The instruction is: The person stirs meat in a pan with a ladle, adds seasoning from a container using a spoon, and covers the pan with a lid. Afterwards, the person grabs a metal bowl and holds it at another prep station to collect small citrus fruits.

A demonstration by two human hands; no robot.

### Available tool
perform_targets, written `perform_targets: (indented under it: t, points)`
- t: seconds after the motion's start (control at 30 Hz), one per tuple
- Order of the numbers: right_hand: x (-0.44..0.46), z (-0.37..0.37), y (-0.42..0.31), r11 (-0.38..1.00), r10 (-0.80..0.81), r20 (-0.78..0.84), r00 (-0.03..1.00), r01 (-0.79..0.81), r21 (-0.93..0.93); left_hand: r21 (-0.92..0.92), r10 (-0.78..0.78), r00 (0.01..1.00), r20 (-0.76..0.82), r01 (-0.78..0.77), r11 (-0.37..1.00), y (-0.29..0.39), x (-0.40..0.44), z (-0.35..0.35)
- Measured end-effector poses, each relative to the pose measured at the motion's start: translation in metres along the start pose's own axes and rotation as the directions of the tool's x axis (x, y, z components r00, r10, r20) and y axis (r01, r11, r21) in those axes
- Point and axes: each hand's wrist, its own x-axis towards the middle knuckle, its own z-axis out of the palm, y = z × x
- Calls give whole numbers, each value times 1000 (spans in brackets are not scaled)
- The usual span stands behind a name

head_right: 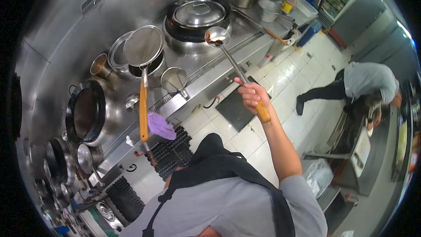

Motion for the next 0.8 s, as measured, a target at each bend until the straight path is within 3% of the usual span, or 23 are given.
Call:
perform_targets:
  t: [0.07,0.1,0.2,0.3,0.37,0.4,0.5,0.53,0.57,0.6,0.63,0.7,0.8]
  points:
    - [-3,7,-40,1000,2,29,1000,-2,6,451,-35,969,245,-82,889,131,22,-19]
    - [-2,15,-61,1000,-7,24,1000,7,-2,491,-14,953,302,-143,859,198,31,-30]
    - [10,18,-130,999,-33,70,997,34,-12,230,137,943,303,-212,950,348,68,-48]
    - [20,28,-190,993,-85,64,994,90,-72,74,482,843,239,-511,857,445,138,-67]
    - [26,34,-226,989,-114,39,993,118,-93,215,497,846,192,-531,820,513,188,-86]
    - [27,34,-242,985,-137,28,990,139,-98,323,648,748,144,-654,684,543,216,-96]
    - [29,22,-293,964,-164,-74,984,144,-224,220,681,731,44,-672,707,637,300,-119]
    - [31,20,-308,951,-181,-101,978,148,-272,296,742,671,4,-709,640,670,324,-126]
    - [31,16,-323,944,-188,-136,973,141,-297,338,677,732,-74,-620,708,698,347,-132]
    - [31,11,-337,938,-190,-171,967,127,-323,564,718,676,-166,-532,631,721,379,-137]
    - [32,7,-353,931,-187,-208,960,106,-351,620,791,582,-187,-555,555,737,410,-145]
    - [33,-4,-384,915,-174,-234,957,70,-396,785,834,471,-288,-383,487,765,474,-154]
    - [38,-11,-436,876,-137,-299,944,-25,-481,873,788,490,-374,-102,477,798,529,-161]
